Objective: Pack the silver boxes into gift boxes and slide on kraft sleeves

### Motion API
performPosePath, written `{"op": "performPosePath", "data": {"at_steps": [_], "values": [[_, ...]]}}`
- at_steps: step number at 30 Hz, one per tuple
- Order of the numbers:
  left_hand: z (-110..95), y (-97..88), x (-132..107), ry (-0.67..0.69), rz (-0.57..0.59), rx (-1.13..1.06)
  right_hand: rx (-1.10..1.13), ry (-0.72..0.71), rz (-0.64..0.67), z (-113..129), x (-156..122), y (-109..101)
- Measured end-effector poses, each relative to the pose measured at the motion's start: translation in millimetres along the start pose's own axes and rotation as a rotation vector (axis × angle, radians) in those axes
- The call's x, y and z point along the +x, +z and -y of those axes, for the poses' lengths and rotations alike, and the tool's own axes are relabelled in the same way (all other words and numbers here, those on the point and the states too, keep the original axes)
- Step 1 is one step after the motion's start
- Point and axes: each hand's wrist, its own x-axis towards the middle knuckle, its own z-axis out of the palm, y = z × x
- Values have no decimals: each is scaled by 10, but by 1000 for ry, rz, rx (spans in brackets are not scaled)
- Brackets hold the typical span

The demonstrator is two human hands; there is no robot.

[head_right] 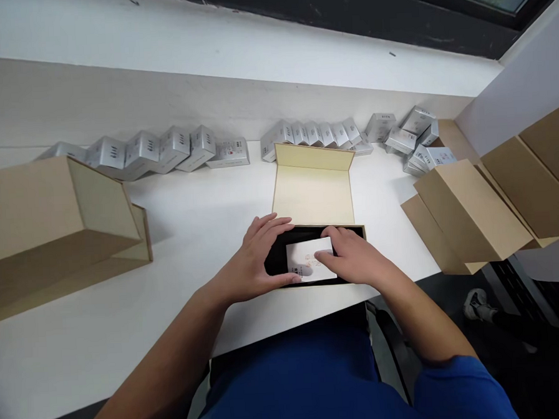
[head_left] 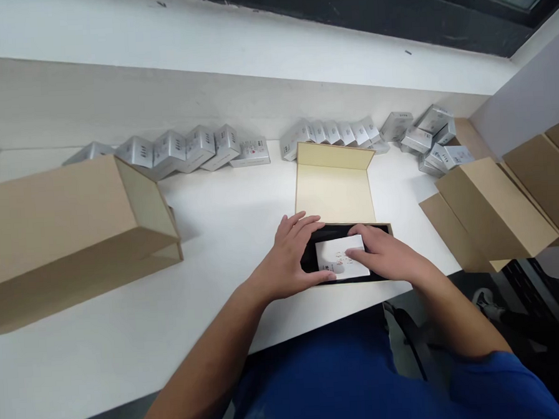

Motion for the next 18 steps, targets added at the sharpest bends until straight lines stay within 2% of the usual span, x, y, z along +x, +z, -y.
{"op": "performPosePath", "data": {"at_steps": [3,7,10,12,14,16,18], "values": [[12,13,-7,-4,-3,-1,-41,-23,-2,-109,-16,-17],[7,26,-7,-4,-9,1,-171,-99,-164,-146,-49,39],[-2,31,-7,-14,-18,-1,-226,-330,-254,-5,-8,130],[-1,34,-11,-13,-26,-1,-190,-551,-197,110,73,192],[4,37,-14,-1,-35,8,-164,-676,-69,190,174,238],[8,37,-14,13,-40,17,-194,-678,47,213,256,258],[3,37,-9,15,-40,17,-264,-611,95,186,290,257]]}}
